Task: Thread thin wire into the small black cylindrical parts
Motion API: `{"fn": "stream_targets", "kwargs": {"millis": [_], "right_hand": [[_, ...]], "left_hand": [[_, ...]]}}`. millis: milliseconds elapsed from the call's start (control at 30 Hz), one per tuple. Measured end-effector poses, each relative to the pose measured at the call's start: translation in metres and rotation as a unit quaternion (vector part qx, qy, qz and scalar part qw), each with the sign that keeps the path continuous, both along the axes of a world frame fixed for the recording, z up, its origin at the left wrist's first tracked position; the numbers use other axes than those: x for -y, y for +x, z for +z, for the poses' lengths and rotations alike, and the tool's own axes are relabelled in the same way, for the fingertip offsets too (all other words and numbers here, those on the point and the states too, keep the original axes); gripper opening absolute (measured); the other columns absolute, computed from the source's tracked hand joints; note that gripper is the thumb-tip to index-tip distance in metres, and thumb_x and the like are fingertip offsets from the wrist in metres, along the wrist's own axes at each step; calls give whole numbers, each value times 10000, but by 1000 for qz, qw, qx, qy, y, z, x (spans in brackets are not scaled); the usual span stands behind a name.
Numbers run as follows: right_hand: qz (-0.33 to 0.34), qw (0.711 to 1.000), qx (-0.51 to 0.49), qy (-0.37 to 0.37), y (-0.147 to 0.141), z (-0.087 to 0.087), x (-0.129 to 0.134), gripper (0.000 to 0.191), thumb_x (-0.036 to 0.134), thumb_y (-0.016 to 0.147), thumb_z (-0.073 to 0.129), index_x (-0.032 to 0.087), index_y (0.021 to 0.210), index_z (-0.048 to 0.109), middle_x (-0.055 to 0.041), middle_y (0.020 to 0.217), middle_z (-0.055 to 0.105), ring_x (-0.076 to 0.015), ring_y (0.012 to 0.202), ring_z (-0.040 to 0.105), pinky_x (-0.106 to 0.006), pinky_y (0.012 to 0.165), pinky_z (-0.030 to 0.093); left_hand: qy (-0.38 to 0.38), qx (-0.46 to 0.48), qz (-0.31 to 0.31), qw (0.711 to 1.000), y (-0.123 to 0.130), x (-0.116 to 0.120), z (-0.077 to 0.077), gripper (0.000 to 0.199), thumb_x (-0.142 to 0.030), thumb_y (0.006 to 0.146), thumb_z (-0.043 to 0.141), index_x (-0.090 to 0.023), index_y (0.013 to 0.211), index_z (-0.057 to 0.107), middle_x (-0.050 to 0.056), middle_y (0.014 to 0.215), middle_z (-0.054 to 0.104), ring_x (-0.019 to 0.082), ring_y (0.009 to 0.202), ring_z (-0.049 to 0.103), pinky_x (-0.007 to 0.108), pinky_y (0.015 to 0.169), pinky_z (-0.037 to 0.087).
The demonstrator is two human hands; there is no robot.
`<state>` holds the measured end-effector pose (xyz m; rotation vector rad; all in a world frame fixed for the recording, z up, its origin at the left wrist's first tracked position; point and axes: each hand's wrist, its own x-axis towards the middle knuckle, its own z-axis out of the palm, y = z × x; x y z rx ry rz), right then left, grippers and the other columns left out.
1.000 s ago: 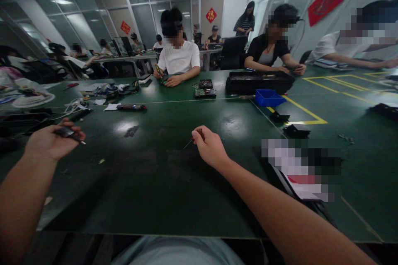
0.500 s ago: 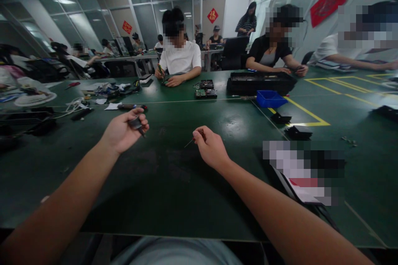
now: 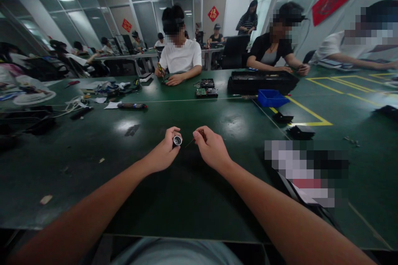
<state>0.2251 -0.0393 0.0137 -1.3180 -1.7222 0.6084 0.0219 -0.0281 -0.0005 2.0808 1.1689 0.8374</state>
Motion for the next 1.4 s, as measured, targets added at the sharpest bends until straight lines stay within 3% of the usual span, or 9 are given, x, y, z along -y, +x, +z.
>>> {"fn": "stream_targets", "kwargs": {"millis": [200,367,500,600,700,1000,1200,1400], "right_hand": [[4,1000,11,-10,0,-1,0,199,359,955,500,215,1014,623,-45,875,713,-207,801,664,-336,716,464],[-4,1000,25,-15,1,2,2,254,416,938,534,214,838,652,-17,718,665,-184,669,616,-325,643,430],[-13,996,-85,-14,1,5,2,238,406,923,551,209,834,651,-16,720,669,-177,675,623,-323,657,464],[-3,982,-188,3,2,3,-1,219,409,904,579,202,910,653,-37,803,703,-189,756,663,-347,737,514],[9,977,-213,-4,3,0,-4,229,415,887,604,201,951,655,-53,847,720,-201,800,685,-373,784,533],[-8,991,-136,-12,0,2,0,239,419,909,577,199,945,661,-45,836,732,-190,786,688,-332,729,510],[-73,997,15,-25,3,8,2,477,580,905,560,218,593,547,16,521,563,-136,500,504,-289,522,349],[-67,997,28,-18,3,7,3,426,560,901,582,221,644,575,11,558,579,-146,524,508,-294,524,343]], "left_hand": [[30,-76,-30,996,-8,-6,-5,349,-136,908,576,-202,1251,559,94,1240,598,254,1192,545,442,1055,425],[62,-97,-19,993,-11,-13,-5,408,-100,880,625,-219,1269,607,72,1231,631,247,1180,557,450,1070,415],[51,-63,32,996,-14,-19,-11,435,-129,880,649,-187,1307,585,86,1264,632,245,1195,560,437,1078,417],[63,-59,34,996,-16,-22,-13,368,-147,880,662,-192,1244,628,74,1258,640,241,1201,558,430,1082,413],[67,-56,28,996,-16,-22,-13,376,-163,883,667,-208,1254,626,67,1266,639,237,1203,560,430,1076,418],[63,-56,18,996,-15,-20,-9,379,-158,878,666,-216,1251,634,60,1259,646,237,1193,575,428,1074,419],[64,-61,12,996,-17,-21,-9,390,-174,882,668,-223,1267,631,59,1261,643,232,1192,575,423,1071,422],[65,-64,12,996,-18,-22,-11,392,-176,882,669,-229,1270,632,62,1275,638,234,1200,569,438,1074,421]]}}
